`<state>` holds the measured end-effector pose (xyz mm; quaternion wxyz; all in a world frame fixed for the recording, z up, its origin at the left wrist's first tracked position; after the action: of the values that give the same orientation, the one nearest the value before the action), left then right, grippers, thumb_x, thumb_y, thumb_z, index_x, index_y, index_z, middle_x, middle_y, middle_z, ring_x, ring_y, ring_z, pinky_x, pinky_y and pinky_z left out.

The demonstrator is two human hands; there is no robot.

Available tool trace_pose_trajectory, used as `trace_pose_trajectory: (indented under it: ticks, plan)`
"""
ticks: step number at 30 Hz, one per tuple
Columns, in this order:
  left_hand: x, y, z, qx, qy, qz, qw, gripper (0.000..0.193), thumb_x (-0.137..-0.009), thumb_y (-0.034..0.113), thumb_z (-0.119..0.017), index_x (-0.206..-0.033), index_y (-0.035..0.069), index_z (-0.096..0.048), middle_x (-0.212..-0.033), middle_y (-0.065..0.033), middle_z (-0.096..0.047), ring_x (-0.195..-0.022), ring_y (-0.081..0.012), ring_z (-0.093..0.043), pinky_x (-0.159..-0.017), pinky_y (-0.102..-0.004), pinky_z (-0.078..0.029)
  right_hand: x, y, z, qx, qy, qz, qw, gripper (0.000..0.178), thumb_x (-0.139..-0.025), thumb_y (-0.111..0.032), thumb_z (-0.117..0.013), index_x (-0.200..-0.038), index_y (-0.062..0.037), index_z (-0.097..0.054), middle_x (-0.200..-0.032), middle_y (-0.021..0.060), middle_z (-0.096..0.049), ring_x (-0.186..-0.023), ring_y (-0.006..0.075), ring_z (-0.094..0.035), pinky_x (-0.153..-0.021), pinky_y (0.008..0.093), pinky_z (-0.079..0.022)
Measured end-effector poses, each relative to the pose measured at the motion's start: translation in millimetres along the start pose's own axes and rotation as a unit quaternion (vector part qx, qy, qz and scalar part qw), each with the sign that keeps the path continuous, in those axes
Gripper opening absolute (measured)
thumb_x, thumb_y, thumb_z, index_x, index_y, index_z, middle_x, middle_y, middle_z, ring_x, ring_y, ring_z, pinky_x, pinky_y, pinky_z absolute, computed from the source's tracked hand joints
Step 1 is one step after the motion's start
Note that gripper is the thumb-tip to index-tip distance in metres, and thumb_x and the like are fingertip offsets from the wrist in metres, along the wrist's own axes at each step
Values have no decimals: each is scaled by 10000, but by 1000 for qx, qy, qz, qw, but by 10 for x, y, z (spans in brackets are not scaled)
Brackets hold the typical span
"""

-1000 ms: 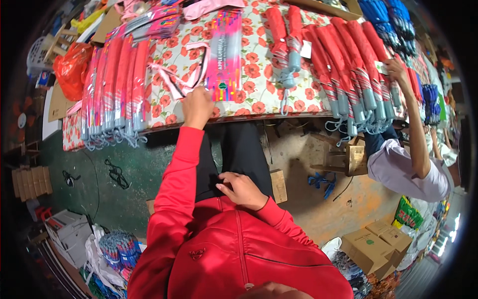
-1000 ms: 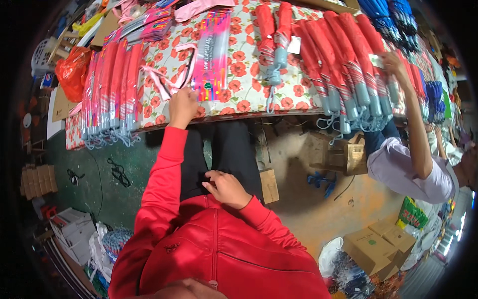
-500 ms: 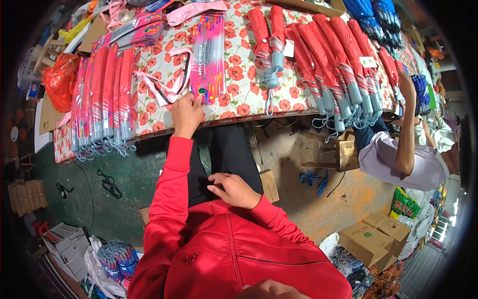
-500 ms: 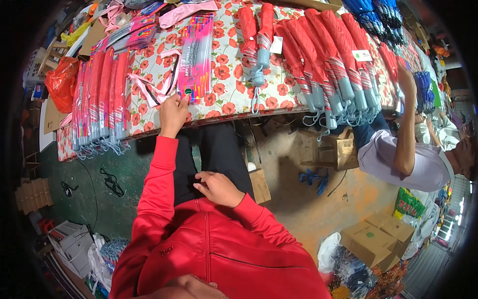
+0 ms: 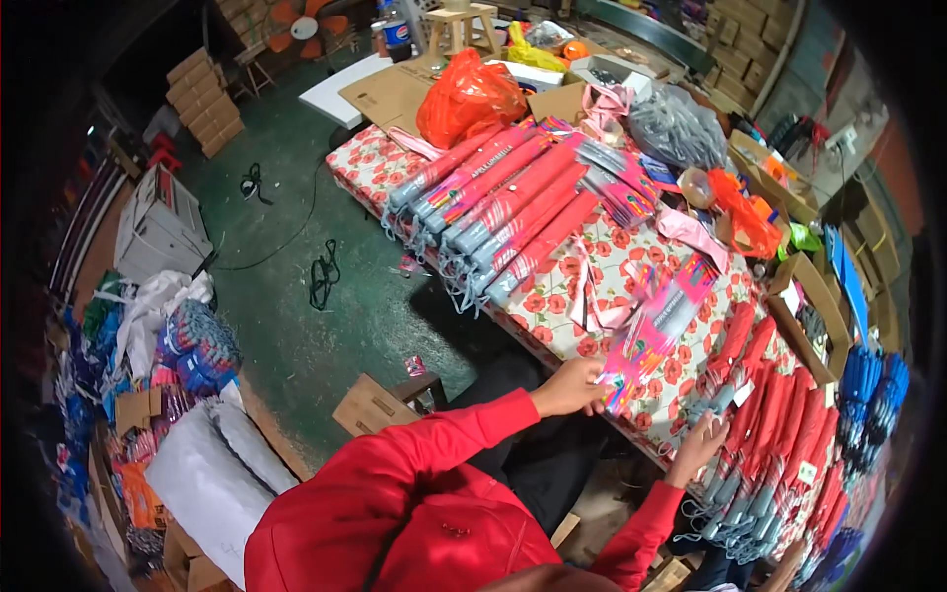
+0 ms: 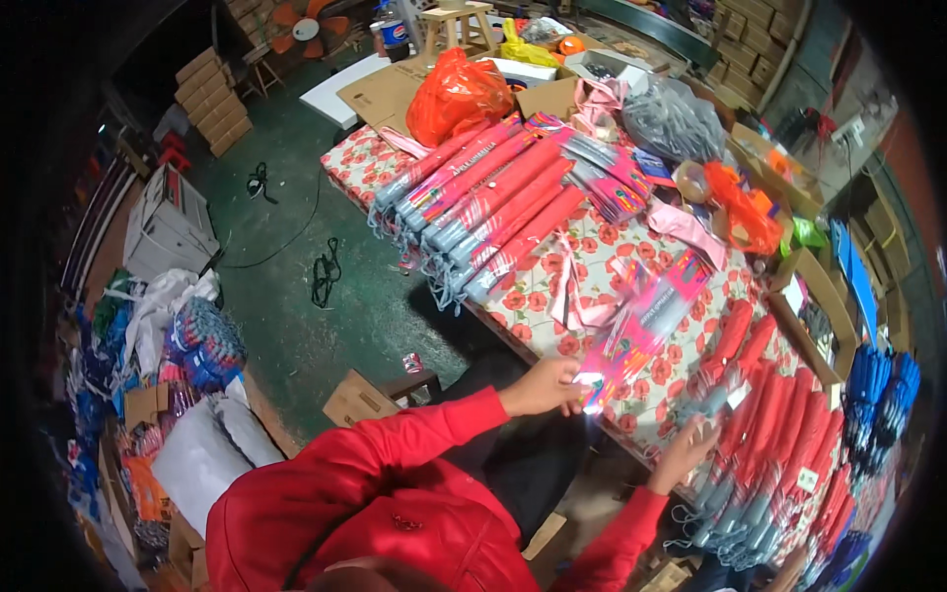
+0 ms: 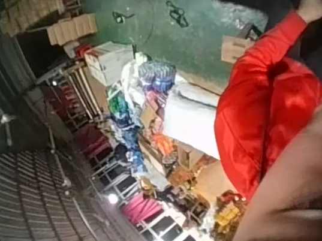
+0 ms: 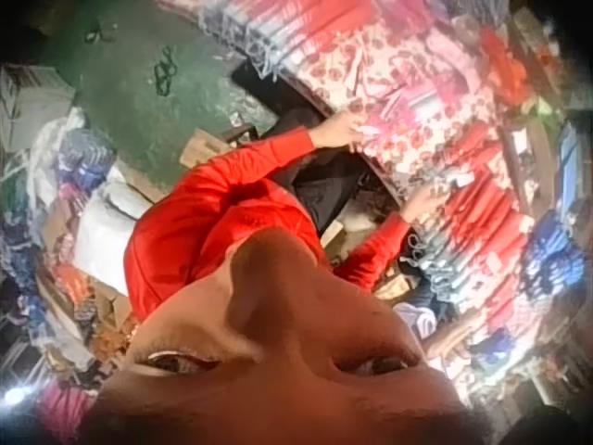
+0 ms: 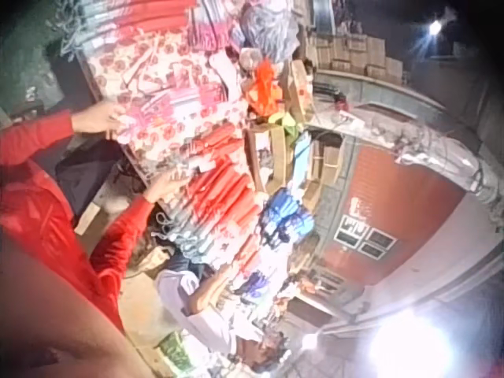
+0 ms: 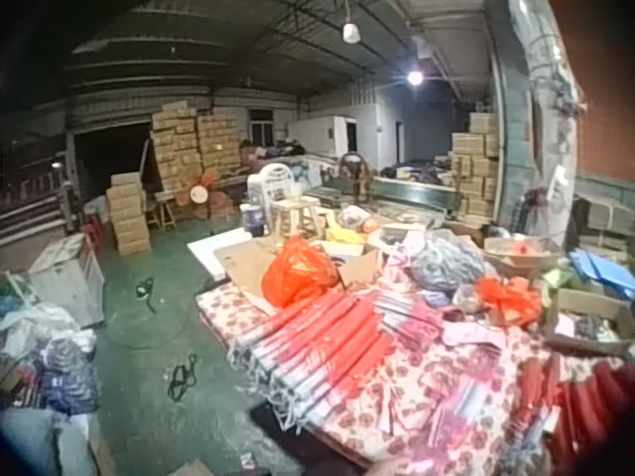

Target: The person inserts folded umbrellas into plastic sleeve covers by hand and places the packaged umbrellas onto the table.

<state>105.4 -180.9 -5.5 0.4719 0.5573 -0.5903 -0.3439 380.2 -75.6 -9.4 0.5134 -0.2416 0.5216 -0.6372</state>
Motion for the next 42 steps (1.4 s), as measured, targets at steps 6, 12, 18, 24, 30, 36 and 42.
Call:
trace_pose_trajectory:
  ticks: [6, 12, 18, 24, 30, 36, 42]
  plan:
    - [581, -61, 243, 53, -55, 41, 996, 154, -944, 69, -635, -1056, -36, -644, -851, -115, -685, -656, -138, -652, -541, -246, -563, -1035, 1268, -72, -24, -156, -38, 987, 443, -922, -287, -670, -1203, 54, -623, -1009, 151, -687, -814, 213, -645, -732, 290, -529]
    - [897, -37, 565, 67, -59, 59, 994, 180, -965, 98, -644, -1073, -47, -645, -909, -94, -695, -725, -116, -640, -635, -255, -588, -1010, 865, -284, 47, -204, -142, 968, 387, -926, -297, -656, -1150, 18, -651, -949, 109, -682, -734, 175, -606, -666, 258, -493]
    - [1058, 148, 628, 134, -80, 23, 987, 185, -971, 74, -617, -1096, -59, -648, -920, -99, -699, -714, -133, -651, -632, -266, -595, -971, 403, -44, 28, -225, -237, 945, 333, -938, -293, -636, -1123, -19, -674, -917, 75, -679, -682, 145, -579, -622, 233, -467]
    - [1051, 243, 722, 111, -119, 10, 987, 198, -991, 106, -607, -1108, -45, -660, -952, -81, -701, -752, -123, -650, -699, -257, -592, -174, -223, 67, -308, -236, -225, 894, 287, -973, -209, -593, -1203, -56, -671, -1008, 80, -680, -757, 163, -596, -681, 248, -489]
    - [613, 561, 692, 87, -102, -8, 991, 233, -1004, 143, -609, -1128, -47, -663, -977, -103, -690, -831, -157, -653, -809, -313, -609, 570, -289, 345, -50, -161, 63, 984, 364, -929, -90, -617, -1286, -19, -604, -1096, 94, -663, -892, 178, -631, -776, 306, -530]
    - [135, 567, 444, -2, 39, 13, 999, 362, -1026, 128, -555, -1332, -62, -520, -1156, -179, -664, -878, -226, -701, -736, -332, -636, 806, -354, -82, -401, -233, -260, 847, 310, -904, -125, -670, -1185, -32, -577, -804, 68, -624, -567, 115, -524, -500, 241, -425]
    - [-436, 590, -276, 41, -57, -52, 996, 418, -1063, 156, -508, -1428, -31, -429, -1228, -147, -629, -988, -193, -676, -873, -337, -583, 807, -199, 505, -285, -174, -218, 917, 242, -921, -178, -683, -1115, -54, -607, -727, 26, -595, -525, 111, -482, -504, 245, -393]
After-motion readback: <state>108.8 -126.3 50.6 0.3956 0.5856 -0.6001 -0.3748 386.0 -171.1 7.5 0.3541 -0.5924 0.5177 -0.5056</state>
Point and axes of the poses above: each hand's wrist, its own x-axis away from the middle knuckle, its own z-axis out of the back of the hand, y = z × x, the point moved 1 cm from there along -x, towards the middle knuckle
